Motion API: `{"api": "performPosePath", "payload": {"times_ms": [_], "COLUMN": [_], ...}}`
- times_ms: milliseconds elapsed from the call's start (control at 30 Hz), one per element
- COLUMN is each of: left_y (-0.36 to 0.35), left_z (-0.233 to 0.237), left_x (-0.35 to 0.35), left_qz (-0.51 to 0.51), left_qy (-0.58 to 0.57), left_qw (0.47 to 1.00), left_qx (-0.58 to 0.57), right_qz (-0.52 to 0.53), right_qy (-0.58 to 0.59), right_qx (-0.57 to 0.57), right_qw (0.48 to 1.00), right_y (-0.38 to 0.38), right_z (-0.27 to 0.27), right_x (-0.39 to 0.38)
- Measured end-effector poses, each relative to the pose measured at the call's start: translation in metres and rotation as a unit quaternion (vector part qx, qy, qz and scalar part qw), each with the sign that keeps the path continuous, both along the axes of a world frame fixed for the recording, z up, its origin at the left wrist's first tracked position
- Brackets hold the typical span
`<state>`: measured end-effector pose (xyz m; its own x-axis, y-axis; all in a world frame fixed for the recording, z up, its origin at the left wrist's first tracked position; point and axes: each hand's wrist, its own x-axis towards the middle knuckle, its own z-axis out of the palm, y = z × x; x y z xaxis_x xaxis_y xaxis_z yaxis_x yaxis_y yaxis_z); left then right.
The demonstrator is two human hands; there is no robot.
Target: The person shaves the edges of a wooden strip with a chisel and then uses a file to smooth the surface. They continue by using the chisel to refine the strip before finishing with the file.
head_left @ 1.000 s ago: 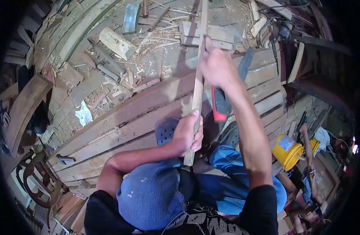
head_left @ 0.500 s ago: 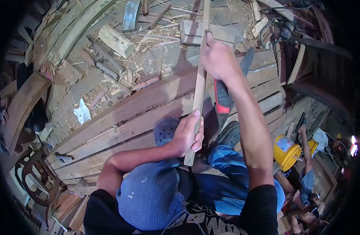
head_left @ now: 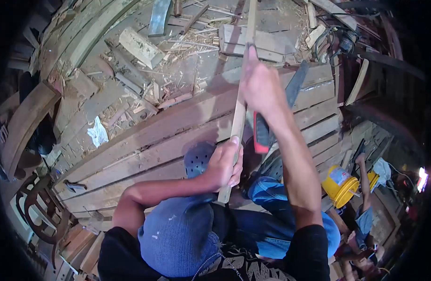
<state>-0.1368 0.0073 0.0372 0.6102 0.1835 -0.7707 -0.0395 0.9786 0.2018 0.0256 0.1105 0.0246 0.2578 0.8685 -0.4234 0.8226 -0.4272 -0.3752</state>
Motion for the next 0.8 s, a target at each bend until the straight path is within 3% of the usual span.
{"api": "performPosePath", "payload": {"times_ms": [100,200,267,467,600,800], "left_y": [0.0,0.004,0.002,0.006,0.007,0.003], "left_z": [0.003,0.002,0.001,0.003,0.005,0.001], "left_x": [-0.002,-0.004,-0.002,-0.005,-0.006,-0.004], "left_qz": [-0.001,0.002,-0.003,-0.002,0.003,-0.005], "left_qy": [0.002,-0.004,0.001,0.003,-0.004,0.002], "left_qw": [1.0,1.0,1.0,1.0,1.0,1.0], "left_qx": [0.008,0.003,0.009,0.001,-0.003,-0.002], "right_qz": [-0.033,-0.015,-0.003,-0.002,-0.026,-0.056], "right_qy": [0.007,-0.007,-0.012,0.003,0.007,0.028], "right_qx": [0.018,-0.001,0.046,-0.025,0.097,0.082], "right_qw": [0.999,1.0,0.999,1.0,0.995,0.995], "right_y": [0.031,0.015,0.008,0.053,0.022,0.003], "right_z": [-0.015,-0.007,-0.007,-0.012,-0.005,-0.004], "right_x": [0.012,-0.001,-0.002,0.015,0.003,0.005]}}
